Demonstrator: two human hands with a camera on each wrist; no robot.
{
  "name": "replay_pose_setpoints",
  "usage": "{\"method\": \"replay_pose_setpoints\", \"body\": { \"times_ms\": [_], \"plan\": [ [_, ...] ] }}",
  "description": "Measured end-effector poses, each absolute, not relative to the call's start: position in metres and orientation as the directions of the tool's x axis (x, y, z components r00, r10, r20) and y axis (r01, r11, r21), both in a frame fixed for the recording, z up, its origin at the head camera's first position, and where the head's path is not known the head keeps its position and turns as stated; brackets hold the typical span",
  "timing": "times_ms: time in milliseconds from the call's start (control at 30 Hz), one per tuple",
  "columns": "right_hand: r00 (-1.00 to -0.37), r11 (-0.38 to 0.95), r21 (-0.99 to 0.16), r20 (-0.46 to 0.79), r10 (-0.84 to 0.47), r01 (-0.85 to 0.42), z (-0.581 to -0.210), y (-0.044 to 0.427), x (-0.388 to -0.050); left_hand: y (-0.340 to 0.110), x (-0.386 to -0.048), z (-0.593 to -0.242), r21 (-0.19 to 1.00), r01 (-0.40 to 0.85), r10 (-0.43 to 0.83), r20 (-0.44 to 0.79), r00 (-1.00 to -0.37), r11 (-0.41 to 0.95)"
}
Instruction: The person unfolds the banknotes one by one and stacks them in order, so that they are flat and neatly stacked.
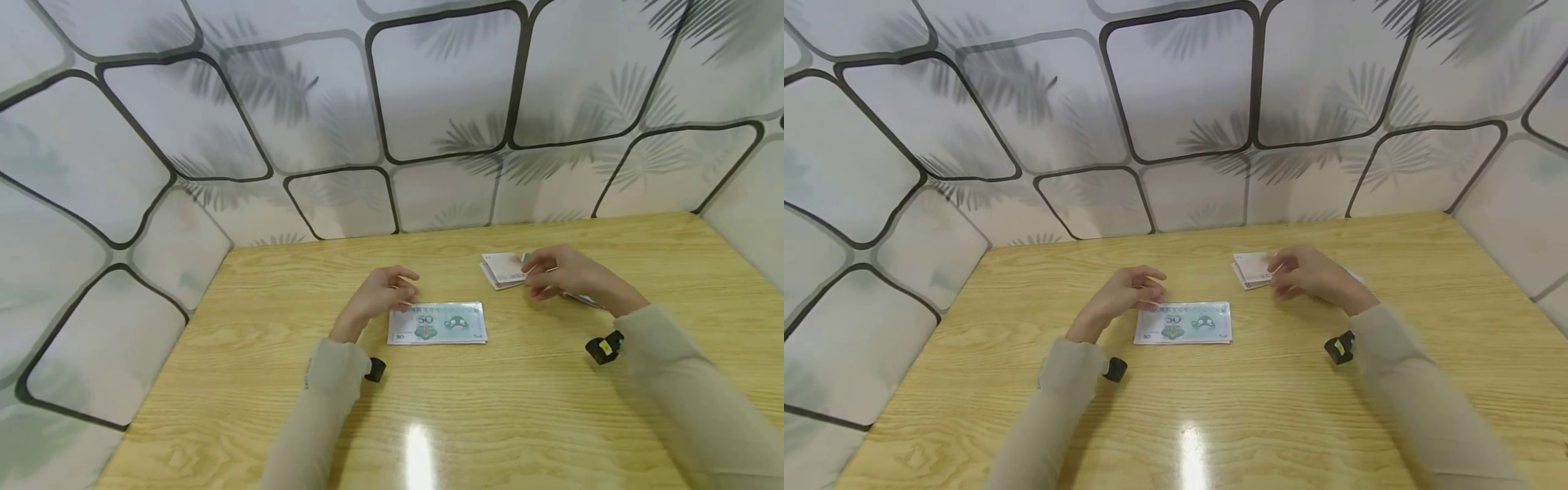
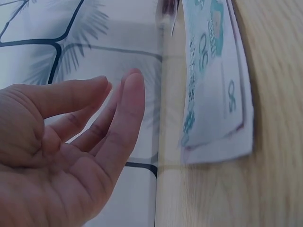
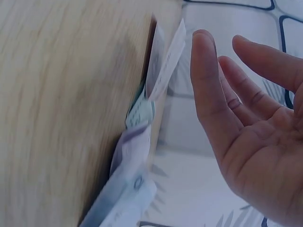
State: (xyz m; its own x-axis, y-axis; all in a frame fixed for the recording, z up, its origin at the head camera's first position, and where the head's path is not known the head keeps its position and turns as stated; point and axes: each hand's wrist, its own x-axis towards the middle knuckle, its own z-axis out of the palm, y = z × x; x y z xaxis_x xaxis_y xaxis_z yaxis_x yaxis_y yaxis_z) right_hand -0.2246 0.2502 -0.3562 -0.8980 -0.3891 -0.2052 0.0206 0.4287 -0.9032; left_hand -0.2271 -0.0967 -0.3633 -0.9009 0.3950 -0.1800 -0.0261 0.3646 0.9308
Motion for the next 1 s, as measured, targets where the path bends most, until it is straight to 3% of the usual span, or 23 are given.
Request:
{"method": "replay_pose_setpoints", "body": {
  "times_ms": [400,1000],
  "plan": [
    [-0.914,0.476,-0.879,-0.205,-0.349,0.015,-0.356,0.267,-0.226,-0.075,-0.232,-0.365,0.952,-0.040,0.449,-0.180,-0.875,0.303],
    [-0.933,0.498,-0.867,-0.205,-0.296,0.032,-0.356,0.263,-0.235,-0.048,-0.240,-0.370,0.963,-0.138,0.403,-0.223,-0.887,0.229]
  ]
}}
